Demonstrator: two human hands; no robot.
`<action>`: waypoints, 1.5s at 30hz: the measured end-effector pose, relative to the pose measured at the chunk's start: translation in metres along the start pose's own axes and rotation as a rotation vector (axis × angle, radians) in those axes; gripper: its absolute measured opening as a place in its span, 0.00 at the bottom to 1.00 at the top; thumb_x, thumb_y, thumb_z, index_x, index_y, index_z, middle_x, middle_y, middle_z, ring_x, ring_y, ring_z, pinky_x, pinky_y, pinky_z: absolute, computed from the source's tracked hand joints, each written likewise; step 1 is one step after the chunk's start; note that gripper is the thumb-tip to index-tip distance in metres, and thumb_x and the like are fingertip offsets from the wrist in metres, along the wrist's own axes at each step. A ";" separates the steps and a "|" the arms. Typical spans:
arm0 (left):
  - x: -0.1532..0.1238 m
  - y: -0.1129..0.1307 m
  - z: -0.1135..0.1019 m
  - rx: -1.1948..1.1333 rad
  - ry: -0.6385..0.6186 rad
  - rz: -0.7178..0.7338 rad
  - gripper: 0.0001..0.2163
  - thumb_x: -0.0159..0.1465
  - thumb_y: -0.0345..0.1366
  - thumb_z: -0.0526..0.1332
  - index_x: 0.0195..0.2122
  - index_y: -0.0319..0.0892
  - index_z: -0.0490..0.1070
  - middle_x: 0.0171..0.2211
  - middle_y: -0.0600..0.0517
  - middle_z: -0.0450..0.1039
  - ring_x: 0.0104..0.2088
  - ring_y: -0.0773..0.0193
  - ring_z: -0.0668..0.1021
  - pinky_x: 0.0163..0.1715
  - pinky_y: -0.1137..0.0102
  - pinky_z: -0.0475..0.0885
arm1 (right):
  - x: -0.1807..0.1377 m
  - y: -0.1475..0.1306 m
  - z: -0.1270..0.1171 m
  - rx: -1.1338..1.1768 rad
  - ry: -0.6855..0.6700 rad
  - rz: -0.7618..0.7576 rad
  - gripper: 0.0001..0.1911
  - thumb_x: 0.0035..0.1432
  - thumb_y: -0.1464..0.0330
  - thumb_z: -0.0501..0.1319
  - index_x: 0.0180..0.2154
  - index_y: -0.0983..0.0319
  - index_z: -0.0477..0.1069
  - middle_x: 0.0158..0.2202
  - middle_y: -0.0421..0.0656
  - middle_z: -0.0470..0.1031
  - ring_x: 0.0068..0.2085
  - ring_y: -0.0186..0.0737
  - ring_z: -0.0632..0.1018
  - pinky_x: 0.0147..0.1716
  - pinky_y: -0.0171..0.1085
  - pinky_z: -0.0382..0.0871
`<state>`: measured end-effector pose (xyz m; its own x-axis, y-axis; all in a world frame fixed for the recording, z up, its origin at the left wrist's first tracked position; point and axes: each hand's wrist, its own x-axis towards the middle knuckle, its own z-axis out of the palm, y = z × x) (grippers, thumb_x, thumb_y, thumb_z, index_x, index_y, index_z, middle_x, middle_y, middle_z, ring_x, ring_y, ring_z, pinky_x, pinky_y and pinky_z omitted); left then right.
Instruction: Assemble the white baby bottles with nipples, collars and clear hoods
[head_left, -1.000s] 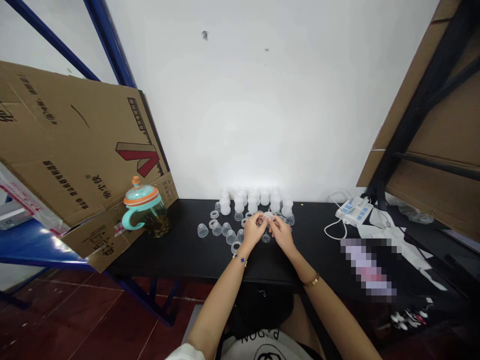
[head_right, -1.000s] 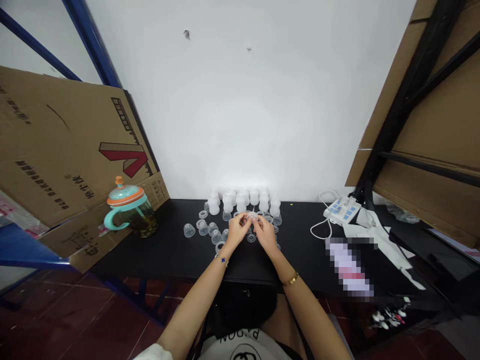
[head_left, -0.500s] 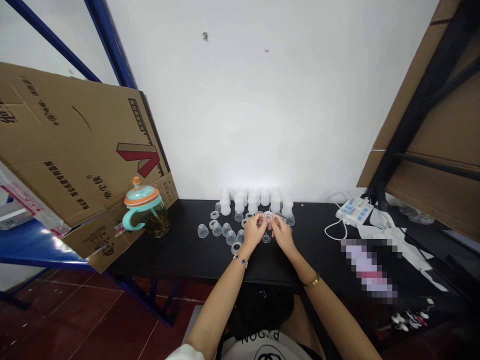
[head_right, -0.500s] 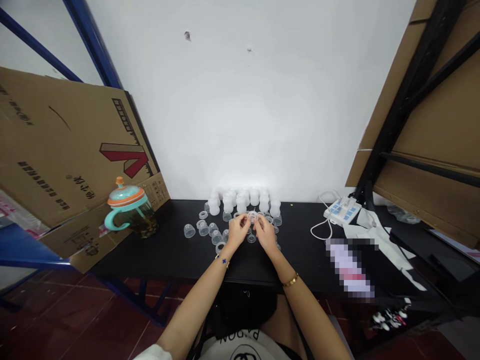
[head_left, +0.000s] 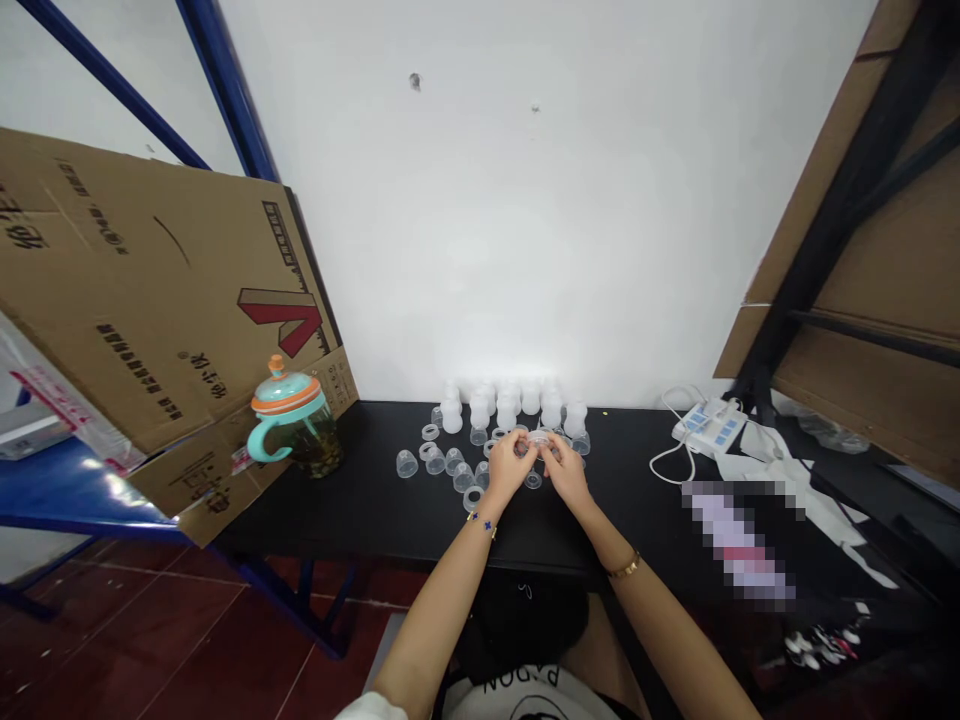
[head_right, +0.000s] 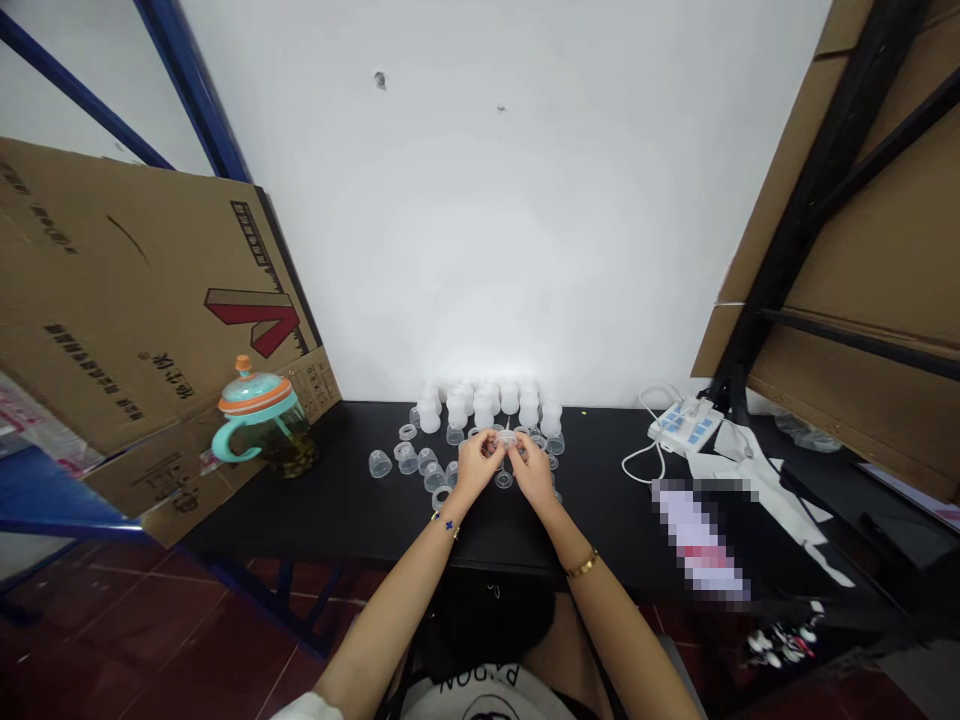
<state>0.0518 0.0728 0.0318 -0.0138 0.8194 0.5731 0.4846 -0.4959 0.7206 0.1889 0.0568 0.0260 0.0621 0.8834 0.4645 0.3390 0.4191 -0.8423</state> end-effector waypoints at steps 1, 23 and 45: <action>0.000 0.001 -0.001 0.007 -0.002 -0.008 0.04 0.60 0.35 0.62 0.35 0.43 0.75 0.28 0.54 0.75 0.29 0.65 0.75 0.35 0.71 0.68 | 0.000 0.000 0.000 -0.002 -0.003 0.001 0.19 0.63 0.54 0.55 0.44 0.60 0.74 0.30 0.42 0.78 0.19 0.36 0.73 0.22 0.35 0.65; -0.006 0.002 -0.001 0.134 -0.024 0.062 0.07 0.69 0.38 0.57 0.40 0.43 0.72 0.33 0.51 0.76 0.34 0.62 0.75 0.37 0.69 0.66 | 0.001 0.002 0.003 0.118 -0.048 0.016 0.23 0.62 0.48 0.57 0.44 0.61 0.74 0.23 0.39 0.72 0.19 0.36 0.70 0.19 0.35 0.63; -0.007 0.003 0.000 0.038 -0.038 0.035 0.13 0.69 0.44 0.57 0.50 0.44 0.70 0.36 0.50 0.78 0.33 0.62 0.78 0.34 0.70 0.69 | 0.001 0.002 0.001 0.118 -0.060 0.030 0.16 0.64 0.53 0.56 0.35 0.58 0.70 0.22 0.37 0.71 0.19 0.36 0.70 0.21 0.35 0.63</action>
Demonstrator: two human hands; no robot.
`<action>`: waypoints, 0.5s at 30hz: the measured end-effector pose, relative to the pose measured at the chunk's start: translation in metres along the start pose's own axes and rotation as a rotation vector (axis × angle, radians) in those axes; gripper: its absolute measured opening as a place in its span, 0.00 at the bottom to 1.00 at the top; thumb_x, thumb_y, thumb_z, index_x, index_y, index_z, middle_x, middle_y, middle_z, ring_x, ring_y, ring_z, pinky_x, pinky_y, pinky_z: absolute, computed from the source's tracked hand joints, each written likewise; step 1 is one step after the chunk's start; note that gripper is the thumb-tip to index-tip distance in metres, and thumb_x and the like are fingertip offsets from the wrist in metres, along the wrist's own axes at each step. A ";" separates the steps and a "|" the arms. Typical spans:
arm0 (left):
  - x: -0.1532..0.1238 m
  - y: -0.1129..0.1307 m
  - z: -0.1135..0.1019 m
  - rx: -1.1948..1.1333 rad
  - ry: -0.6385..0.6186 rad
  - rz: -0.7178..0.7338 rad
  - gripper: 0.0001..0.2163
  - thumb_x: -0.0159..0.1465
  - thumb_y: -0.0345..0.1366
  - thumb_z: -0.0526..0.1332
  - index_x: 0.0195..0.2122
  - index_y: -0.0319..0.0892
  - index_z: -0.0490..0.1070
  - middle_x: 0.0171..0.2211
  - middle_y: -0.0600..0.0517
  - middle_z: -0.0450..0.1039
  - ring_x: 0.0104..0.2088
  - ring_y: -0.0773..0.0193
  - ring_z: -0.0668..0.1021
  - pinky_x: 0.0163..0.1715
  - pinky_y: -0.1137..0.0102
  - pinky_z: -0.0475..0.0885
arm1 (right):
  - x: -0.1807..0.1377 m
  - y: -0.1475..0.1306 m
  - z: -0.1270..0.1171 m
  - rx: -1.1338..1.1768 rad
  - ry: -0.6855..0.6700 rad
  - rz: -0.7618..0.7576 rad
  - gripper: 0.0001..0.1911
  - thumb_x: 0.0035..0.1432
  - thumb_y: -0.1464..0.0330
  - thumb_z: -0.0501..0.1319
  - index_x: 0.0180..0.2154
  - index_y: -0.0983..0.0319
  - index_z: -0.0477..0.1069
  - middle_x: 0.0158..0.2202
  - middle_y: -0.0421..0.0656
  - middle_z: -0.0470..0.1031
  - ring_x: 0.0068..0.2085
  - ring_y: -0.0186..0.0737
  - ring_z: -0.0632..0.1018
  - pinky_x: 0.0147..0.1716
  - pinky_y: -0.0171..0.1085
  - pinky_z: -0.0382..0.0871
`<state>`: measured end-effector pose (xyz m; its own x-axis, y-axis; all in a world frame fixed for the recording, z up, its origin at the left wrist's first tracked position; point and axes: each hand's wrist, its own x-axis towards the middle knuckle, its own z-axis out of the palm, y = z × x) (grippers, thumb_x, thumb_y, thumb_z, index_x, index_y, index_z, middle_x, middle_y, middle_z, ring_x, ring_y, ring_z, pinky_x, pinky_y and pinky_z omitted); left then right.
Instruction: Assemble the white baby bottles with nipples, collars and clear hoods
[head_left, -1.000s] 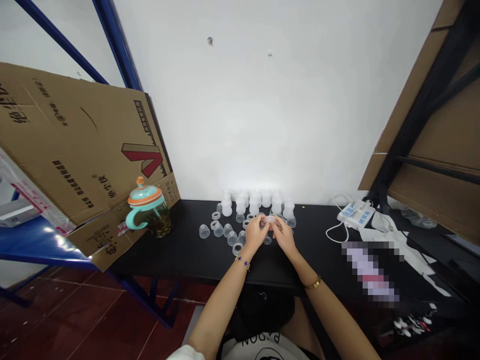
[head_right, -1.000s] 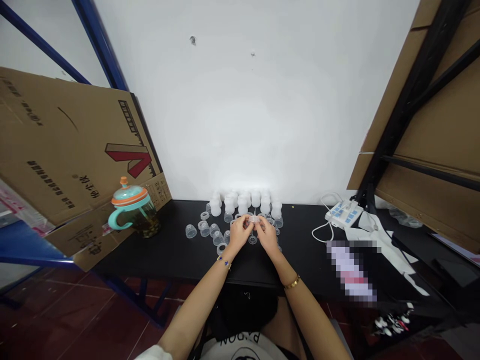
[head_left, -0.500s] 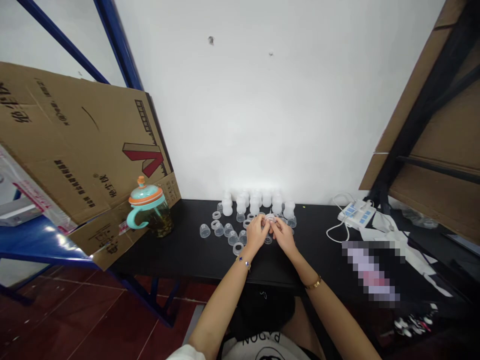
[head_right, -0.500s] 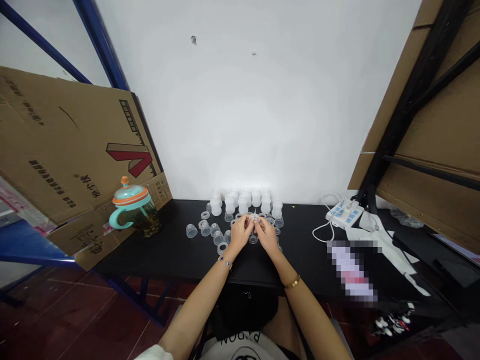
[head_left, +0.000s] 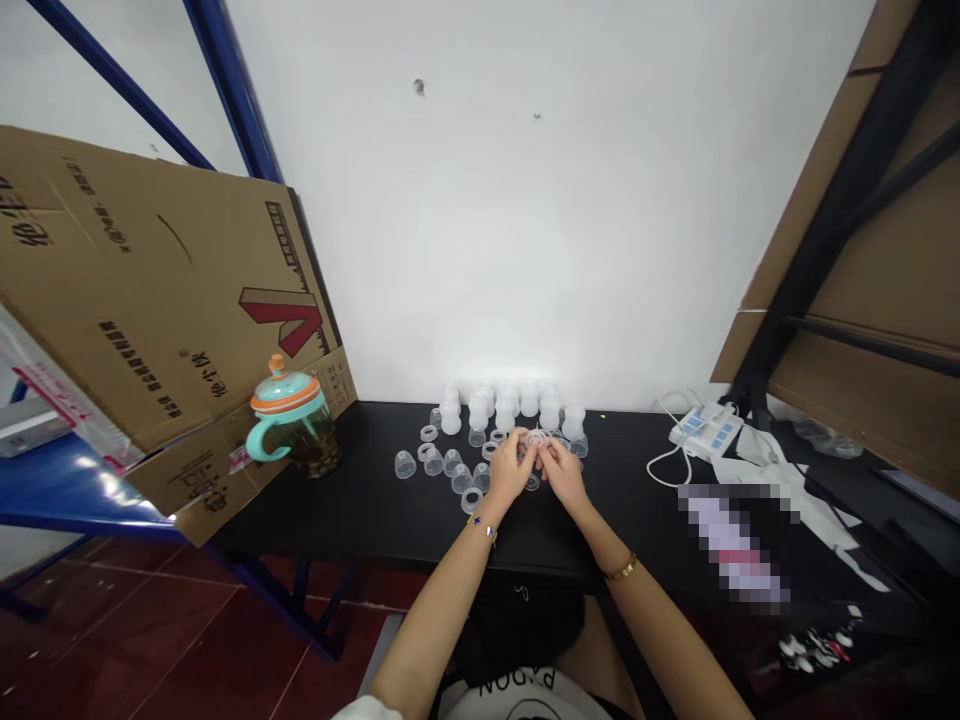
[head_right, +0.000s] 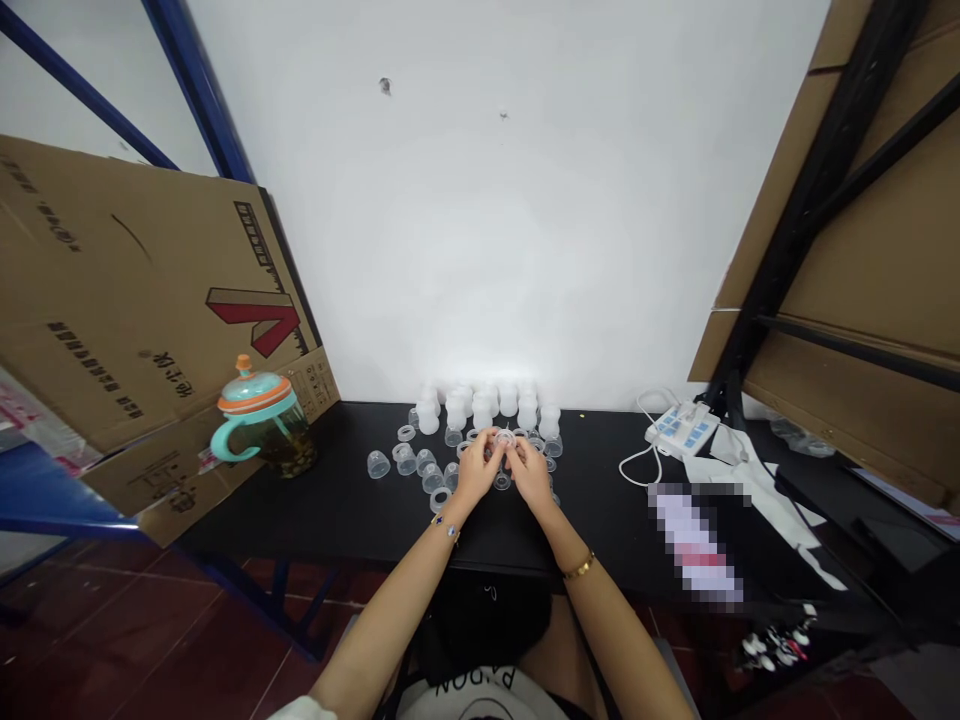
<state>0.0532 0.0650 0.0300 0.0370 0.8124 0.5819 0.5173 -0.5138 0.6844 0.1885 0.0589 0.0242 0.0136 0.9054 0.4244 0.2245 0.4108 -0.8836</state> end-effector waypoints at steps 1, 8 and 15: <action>0.000 0.000 0.000 -0.007 -0.006 -0.001 0.13 0.69 0.44 0.56 0.50 0.45 0.70 0.36 0.50 0.78 0.33 0.62 0.78 0.34 0.69 0.69 | 0.000 0.000 0.000 -0.004 0.001 -0.002 0.16 0.64 0.53 0.56 0.35 0.58 0.71 0.22 0.37 0.71 0.19 0.36 0.70 0.21 0.35 0.63; 0.000 0.000 0.001 -0.076 -0.015 -0.015 0.14 0.71 0.45 0.54 0.49 0.44 0.71 0.38 0.49 0.79 0.36 0.60 0.80 0.37 0.68 0.71 | 0.000 0.004 0.000 -0.056 0.011 -0.008 0.19 0.64 0.50 0.54 0.38 0.57 0.72 0.23 0.38 0.72 0.18 0.37 0.70 0.20 0.36 0.64; 0.001 0.000 0.000 -0.107 0.017 -0.006 0.13 0.71 0.45 0.54 0.45 0.44 0.73 0.37 0.48 0.79 0.36 0.61 0.80 0.37 0.69 0.71 | 0.000 -0.001 -0.002 -0.045 0.091 0.018 0.28 0.61 0.45 0.56 0.50 0.60 0.71 0.40 0.46 0.80 0.19 0.34 0.72 0.20 0.35 0.66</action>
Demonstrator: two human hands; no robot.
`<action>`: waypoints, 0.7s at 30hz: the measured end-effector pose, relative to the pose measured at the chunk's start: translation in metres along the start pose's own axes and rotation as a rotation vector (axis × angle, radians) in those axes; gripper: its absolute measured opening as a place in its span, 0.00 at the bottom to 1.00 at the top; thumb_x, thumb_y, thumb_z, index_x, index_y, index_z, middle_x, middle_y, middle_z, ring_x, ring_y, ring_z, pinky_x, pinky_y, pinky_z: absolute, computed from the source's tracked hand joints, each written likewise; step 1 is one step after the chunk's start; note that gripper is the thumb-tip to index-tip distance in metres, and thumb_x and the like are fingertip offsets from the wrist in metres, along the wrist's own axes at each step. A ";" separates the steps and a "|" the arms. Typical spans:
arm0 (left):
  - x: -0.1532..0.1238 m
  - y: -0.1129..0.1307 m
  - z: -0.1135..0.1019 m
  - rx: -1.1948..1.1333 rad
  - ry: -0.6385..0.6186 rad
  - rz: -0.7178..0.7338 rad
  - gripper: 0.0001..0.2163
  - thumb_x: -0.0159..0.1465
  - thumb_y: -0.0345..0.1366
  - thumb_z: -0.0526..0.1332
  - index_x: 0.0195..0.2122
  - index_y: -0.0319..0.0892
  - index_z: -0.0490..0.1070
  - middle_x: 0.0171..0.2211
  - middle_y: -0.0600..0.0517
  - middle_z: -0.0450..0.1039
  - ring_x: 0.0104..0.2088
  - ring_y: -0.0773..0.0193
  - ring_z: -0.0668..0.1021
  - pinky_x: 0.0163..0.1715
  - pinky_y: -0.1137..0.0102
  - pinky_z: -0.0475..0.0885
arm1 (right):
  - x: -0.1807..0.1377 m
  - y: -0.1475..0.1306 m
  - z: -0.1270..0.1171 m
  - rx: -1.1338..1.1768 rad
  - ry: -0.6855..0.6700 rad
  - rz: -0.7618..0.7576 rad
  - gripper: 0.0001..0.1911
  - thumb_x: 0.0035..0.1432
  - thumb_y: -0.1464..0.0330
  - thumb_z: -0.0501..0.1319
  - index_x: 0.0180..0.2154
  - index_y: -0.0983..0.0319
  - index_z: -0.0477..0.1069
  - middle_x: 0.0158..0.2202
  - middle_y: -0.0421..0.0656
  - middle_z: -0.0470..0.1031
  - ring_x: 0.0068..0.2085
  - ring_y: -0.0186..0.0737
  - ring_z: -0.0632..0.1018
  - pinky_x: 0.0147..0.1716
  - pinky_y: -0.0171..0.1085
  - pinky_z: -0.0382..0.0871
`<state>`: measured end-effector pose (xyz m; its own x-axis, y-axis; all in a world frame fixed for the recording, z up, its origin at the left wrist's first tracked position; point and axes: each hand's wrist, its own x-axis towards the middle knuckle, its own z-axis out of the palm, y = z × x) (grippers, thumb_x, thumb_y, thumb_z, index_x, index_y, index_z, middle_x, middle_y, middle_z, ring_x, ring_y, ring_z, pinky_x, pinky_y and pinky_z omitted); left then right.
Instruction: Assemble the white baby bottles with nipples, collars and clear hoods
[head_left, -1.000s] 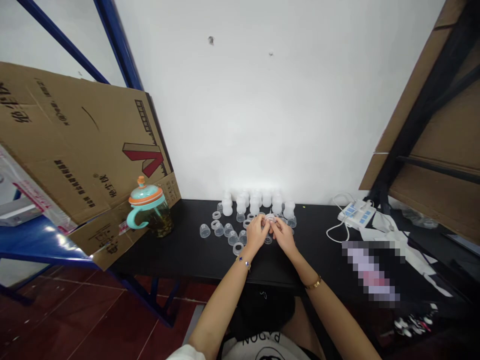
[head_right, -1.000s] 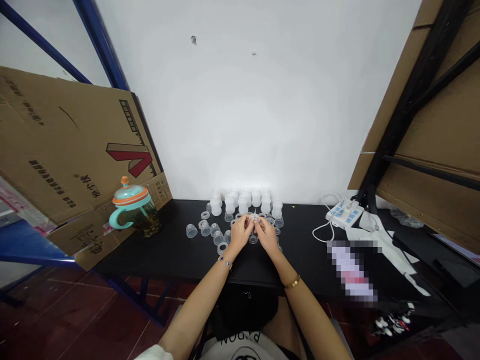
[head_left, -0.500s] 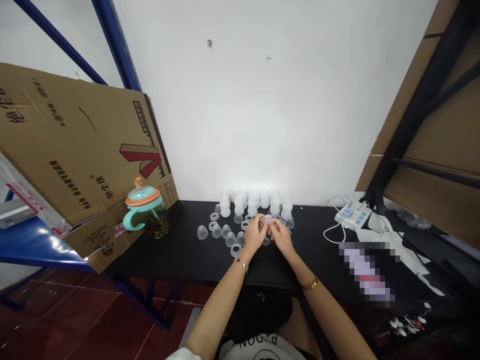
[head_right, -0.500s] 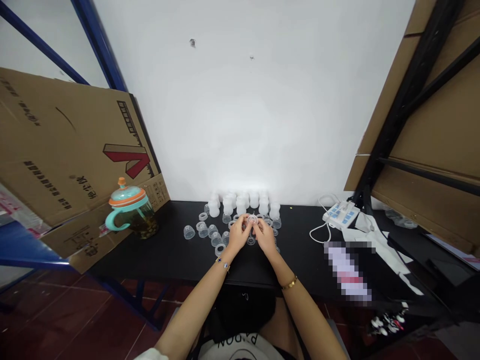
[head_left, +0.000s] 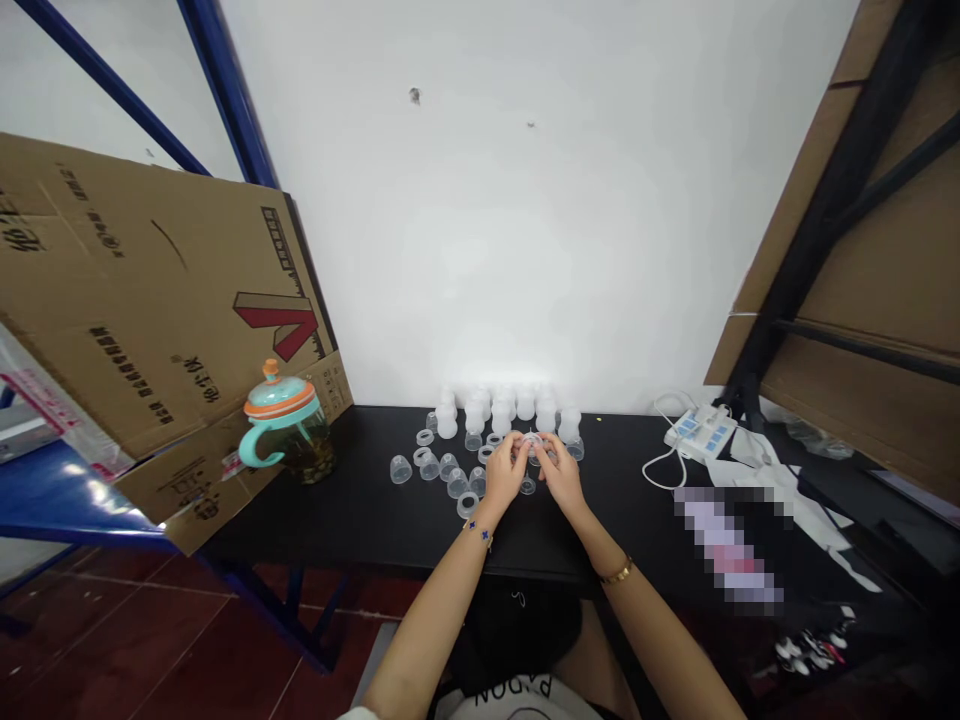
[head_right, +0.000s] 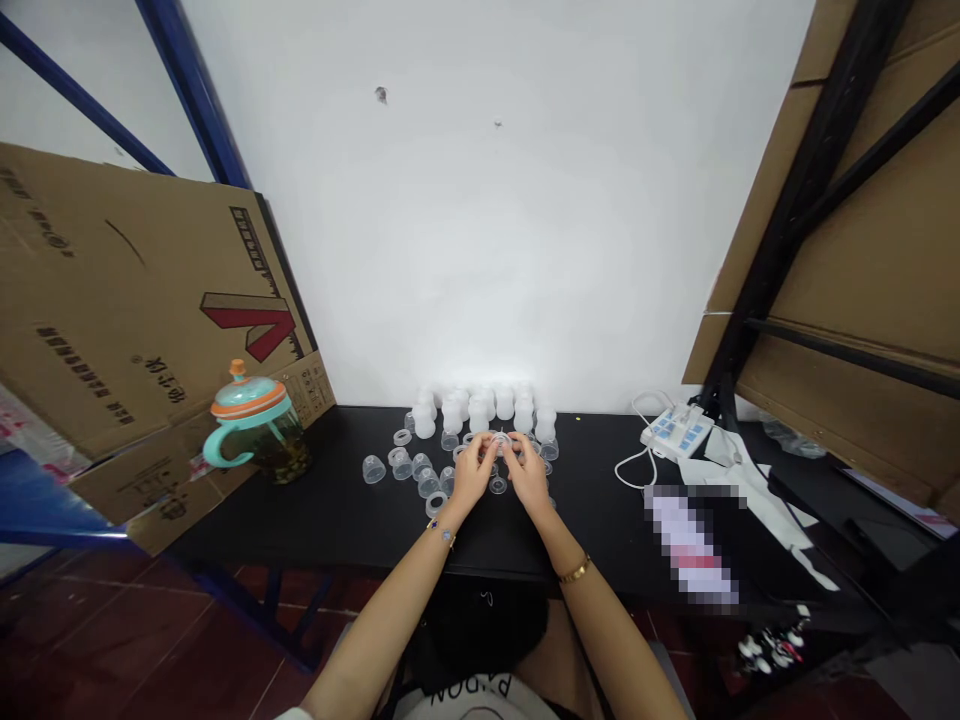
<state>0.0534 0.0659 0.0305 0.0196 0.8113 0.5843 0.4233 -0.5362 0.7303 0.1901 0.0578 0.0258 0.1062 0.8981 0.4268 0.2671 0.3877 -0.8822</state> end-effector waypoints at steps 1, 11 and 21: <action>0.000 0.000 0.000 -0.002 -0.002 0.000 0.13 0.71 0.45 0.54 0.45 0.43 0.73 0.37 0.48 0.79 0.36 0.61 0.80 0.37 0.69 0.71 | 0.000 -0.001 0.000 0.006 0.001 -0.002 0.28 0.61 0.45 0.57 0.50 0.60 0.72 0.41 0.47 0.80 0.19 0.34 0.72 0.20 0.35 0.66; 0.000 0.003 -0.001 -0.055 -0.001 -0.021 0.13 0.71 0.45 0.54 0.44 0.43 0.73 0.33 0.50 0.78 0.31 0.63 0.78 0.33 0.70 0.69 | 0.002 0.002 0.002 0.082 0.002 0.025 0.29 0.58 0.43 0.58 0.45 0.61 0.74 0.39 0.48 0.81 0.18 0.33 0.71 0.15 0.34 0.63; -0.001 0.001 0.001 -0.043 -0.019 -0.042 0.15 0.71 0.48 0.52 0.43 0.44 0.71 0.32 0.51 0.76 0.32 0.62 0.78 0.33 0.70 0.69 | 0.002 -0.003 0.001 0.083 -0.029 0.073 0.30 0.57 0.40 0.57 0.40 0.60 0.73 0.26 0.42 0.76 0.17 0.35 0.70 0.15 0.34 0.59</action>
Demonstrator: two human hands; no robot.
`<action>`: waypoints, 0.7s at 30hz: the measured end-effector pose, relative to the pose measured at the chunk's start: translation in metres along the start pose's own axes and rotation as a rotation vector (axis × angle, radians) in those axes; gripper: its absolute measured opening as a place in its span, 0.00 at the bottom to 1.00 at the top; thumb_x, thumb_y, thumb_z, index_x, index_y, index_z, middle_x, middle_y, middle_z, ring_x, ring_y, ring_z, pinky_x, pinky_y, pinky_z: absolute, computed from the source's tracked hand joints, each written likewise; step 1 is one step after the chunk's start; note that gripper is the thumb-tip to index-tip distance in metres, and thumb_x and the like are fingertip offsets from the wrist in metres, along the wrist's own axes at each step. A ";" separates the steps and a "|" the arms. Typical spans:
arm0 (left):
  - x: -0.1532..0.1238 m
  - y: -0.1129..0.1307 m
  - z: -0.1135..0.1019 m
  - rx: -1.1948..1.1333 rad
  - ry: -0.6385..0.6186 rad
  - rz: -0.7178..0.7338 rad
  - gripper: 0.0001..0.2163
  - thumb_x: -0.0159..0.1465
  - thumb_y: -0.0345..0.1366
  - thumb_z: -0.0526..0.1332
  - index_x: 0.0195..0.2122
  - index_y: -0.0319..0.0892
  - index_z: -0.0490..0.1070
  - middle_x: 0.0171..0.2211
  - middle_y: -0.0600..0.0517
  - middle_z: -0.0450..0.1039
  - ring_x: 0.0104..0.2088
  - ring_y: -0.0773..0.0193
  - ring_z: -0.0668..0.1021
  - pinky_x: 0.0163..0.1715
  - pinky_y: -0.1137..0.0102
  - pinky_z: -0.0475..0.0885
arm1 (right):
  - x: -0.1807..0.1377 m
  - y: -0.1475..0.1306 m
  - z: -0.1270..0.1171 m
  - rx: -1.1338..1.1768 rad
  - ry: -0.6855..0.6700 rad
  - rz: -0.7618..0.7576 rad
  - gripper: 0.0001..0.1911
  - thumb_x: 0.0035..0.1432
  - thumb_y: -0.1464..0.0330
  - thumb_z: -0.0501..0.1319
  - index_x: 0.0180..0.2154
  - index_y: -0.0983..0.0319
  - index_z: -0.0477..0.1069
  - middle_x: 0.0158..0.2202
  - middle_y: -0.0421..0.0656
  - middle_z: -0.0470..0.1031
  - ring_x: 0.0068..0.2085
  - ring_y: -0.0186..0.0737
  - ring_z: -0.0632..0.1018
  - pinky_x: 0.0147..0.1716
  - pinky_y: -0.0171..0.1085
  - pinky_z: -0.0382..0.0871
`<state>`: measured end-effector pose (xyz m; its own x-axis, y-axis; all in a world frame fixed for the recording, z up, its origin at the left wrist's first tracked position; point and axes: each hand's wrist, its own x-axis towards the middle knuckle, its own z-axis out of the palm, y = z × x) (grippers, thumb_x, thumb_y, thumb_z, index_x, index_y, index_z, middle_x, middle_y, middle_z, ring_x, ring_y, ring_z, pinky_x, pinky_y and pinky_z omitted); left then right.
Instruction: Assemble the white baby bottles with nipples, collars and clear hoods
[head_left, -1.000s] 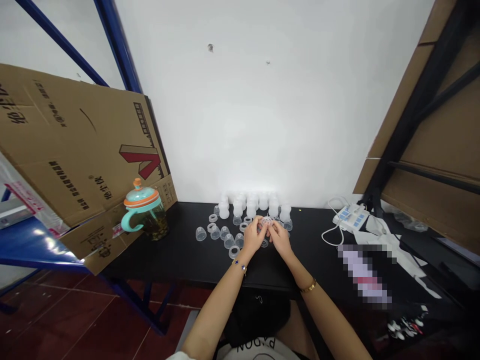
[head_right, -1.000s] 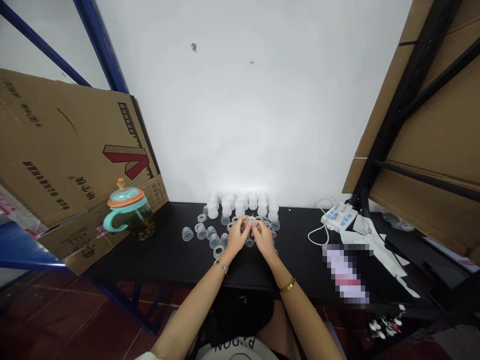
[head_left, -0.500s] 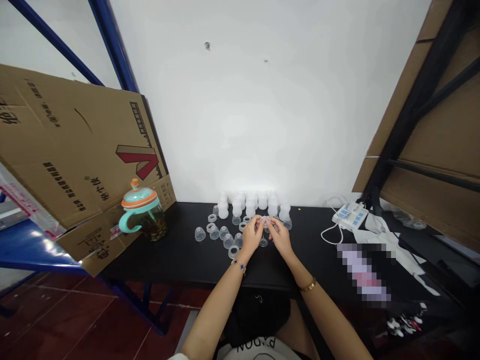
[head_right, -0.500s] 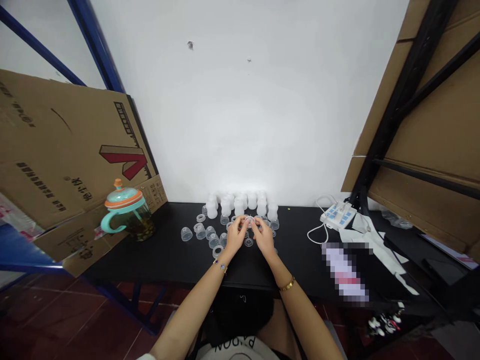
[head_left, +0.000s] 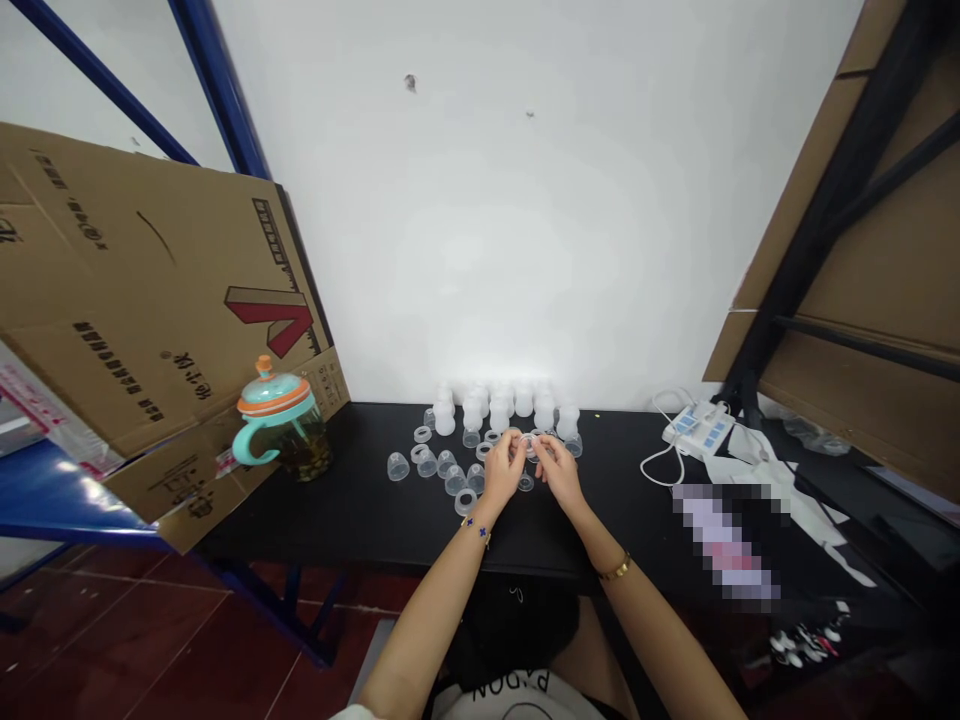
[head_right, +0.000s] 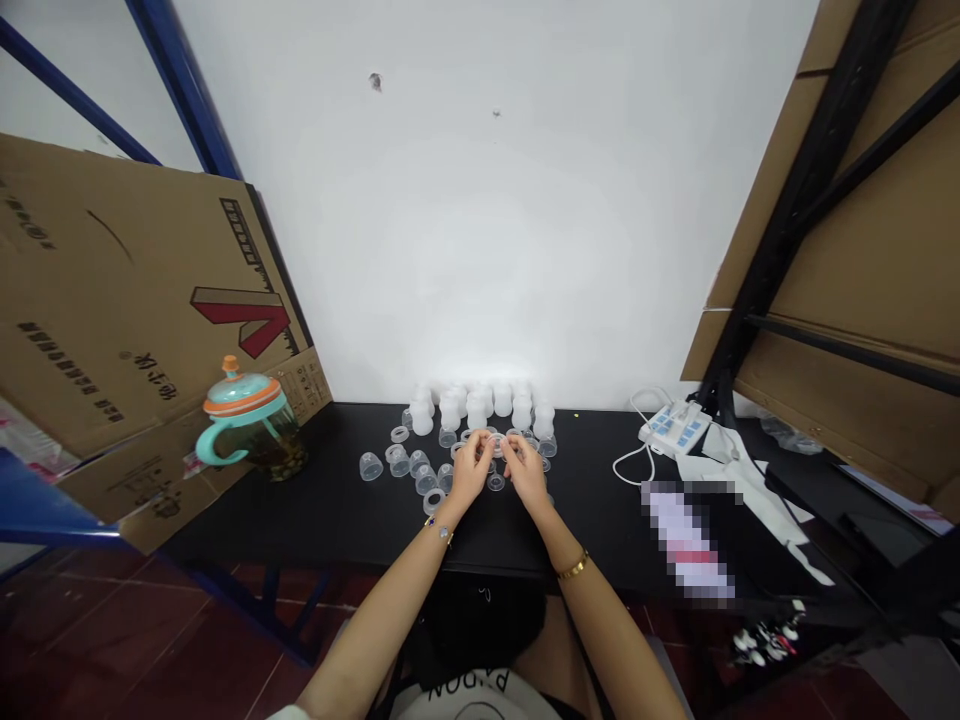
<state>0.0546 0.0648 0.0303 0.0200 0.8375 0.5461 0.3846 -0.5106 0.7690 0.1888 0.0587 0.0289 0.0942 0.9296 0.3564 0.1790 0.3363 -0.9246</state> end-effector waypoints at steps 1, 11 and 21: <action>0.000 0.000 0.000 0.000 0.001 0.001 0.15 0.71 0.48 0.52 0.43 0.44 0.71 0.32 0.51 0.76 0.32 0.62 0.78 0.33 0.70 0.69 | 0.000 0.000 0.000 0.002 -0.001 0.000 0.30 0.57 0.41 0.57 0.40 0.60 0.73 0.26 0.42 0.76 0.17 0.35 0.70 0.15 0.34 0.59; 0.000 -0.002 0.000 -0.005 0.000 0.020 0.13 0.71 0.46 0.53 0.43 0.44 0.71 0.31 0.52 0.77 0.31 0.63 0.78 0.35 0.69 0.70 | 0.001 0.007 0.001 0.034 0.007 -0.027 0.26 0.59 0.43 0.59 0.37 0.60 0.74 0.24 0.41 0.76 0.17 0.35 0.70 0.14 0.34 0.61; 0.001 -0.001 0.000 0.001 0.003 0.002 0.13 0.71 0.46 0.53 0.43 0.44 0.72 0.30 0.52 0.76 0.30 0.63 0.78 0.34 0.70 0.69 | 0.005 0.015 0.002 0.072 -0.014 -0.012 0.28 0.57 0.42 0.59 0.40 0.61 0.74 0.32 0.45 0.79 0.17 0.32 0.70 0.12 0.32 0.59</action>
<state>0.0541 0.0658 0.0296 0.0183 0.8357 0.5489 0.3852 -0.5125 0.7674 0.1901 0.0686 0.0165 0.0792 0.9273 0.3658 0.1090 0.3567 -0.9278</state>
